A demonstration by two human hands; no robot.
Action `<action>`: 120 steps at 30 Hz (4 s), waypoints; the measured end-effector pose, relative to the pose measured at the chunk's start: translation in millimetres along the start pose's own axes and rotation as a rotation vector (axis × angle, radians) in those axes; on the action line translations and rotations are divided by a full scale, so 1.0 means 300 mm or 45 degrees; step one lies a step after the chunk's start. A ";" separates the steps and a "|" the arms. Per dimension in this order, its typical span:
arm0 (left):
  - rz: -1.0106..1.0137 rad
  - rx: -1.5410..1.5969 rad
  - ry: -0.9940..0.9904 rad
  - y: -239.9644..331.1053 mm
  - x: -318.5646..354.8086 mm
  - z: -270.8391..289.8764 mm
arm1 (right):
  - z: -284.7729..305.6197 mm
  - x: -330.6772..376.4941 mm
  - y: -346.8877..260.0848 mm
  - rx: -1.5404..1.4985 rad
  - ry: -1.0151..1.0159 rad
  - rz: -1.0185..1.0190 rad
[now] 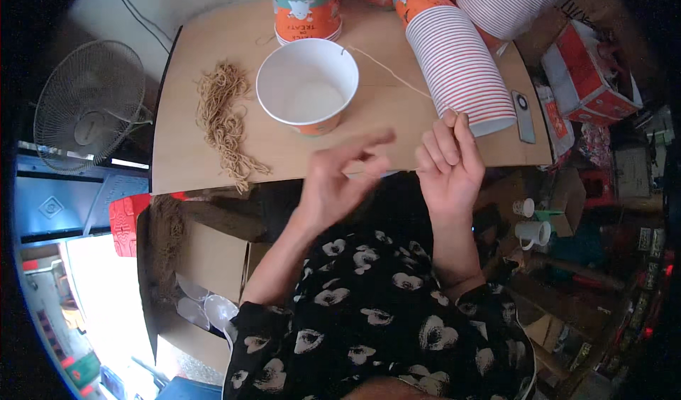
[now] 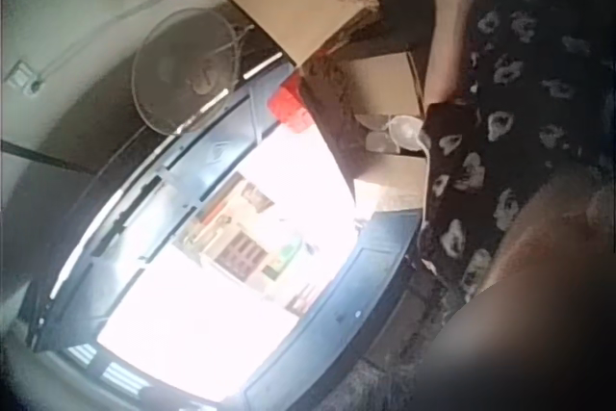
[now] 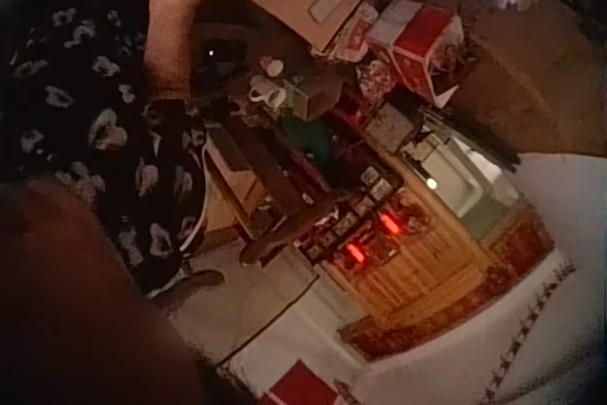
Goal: Tying thin elastic strings through pre-punched holes in the sides of paper cups for assembly.
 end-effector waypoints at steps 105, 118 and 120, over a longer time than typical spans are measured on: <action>0.262 -0.302 0.054 -0.007 -0.085 0.351 | -0.237 0.030 0.223 1.713 -0.472 1.562; -0.101 -0.545 0.067 0.021 -0.058 0.294 | -0.166 0.026 0.245 1.800 -0.484 1.455; -0.110 -0.598 -0.011 0.010 -0.061 0.274 | -0.146 0.017 0.247 1.817 -0.490 1.444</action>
Point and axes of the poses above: each hand's wrist, its own x-axis away from the middle knuckle, its own z-axis out of the back of the hand, y = z × x, the point moved 6 cm from there along -x, towards the middle knuckle, and after that the axes turned 9 degrees about y, right-handed, at the moved point
